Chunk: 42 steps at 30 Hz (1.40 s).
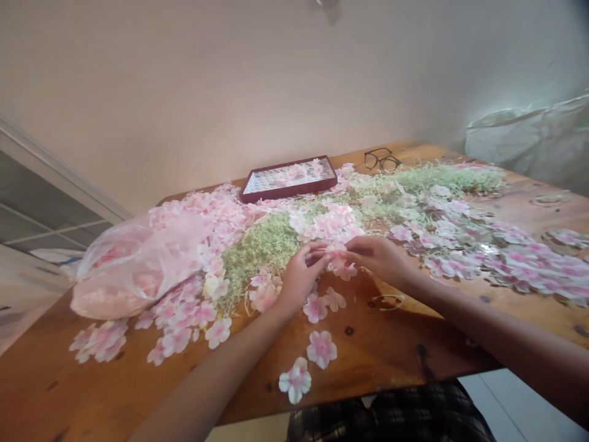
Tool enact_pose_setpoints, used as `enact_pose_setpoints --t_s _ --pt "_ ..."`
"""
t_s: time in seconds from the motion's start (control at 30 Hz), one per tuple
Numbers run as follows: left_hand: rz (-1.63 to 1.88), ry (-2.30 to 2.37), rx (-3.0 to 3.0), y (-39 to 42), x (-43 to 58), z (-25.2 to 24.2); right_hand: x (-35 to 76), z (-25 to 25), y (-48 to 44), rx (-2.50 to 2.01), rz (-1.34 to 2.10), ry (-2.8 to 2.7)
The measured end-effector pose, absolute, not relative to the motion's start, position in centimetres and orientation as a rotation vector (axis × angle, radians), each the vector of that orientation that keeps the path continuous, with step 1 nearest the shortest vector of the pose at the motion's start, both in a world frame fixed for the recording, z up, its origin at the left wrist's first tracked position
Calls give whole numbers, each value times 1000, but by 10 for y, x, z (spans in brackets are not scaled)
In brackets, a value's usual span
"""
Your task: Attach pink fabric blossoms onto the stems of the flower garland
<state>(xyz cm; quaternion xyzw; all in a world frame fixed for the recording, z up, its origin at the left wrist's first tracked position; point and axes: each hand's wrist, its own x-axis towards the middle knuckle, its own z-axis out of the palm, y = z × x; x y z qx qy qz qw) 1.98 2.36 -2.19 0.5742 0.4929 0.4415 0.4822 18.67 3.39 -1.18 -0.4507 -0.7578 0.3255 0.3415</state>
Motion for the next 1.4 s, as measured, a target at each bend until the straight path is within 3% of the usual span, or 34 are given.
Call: enact_pose_setpoints --t_s 0.6,0.77,0.9,1.0,1.13,1.4 --pt "1047 1180 1462 26 17 -24 184 -15 34 -1155 933 -1964" --pt "1078 1178 1457 28 15 -23 199 9 39 -1153 957 -1808" --pt "1097 1213 1458 29 14 -22 233 33 58 -1262 545 -1624" --pt "1103 1223 1443 31 13 -24 253 26 75 -1499 253 -1912" --pt "1139 1212 1446 32 13 -26 254 -2 90 -1695 158 -2286" --pt "1093 1215 1482 32 11 -25 251 -5 94 -1738 195 -2285"
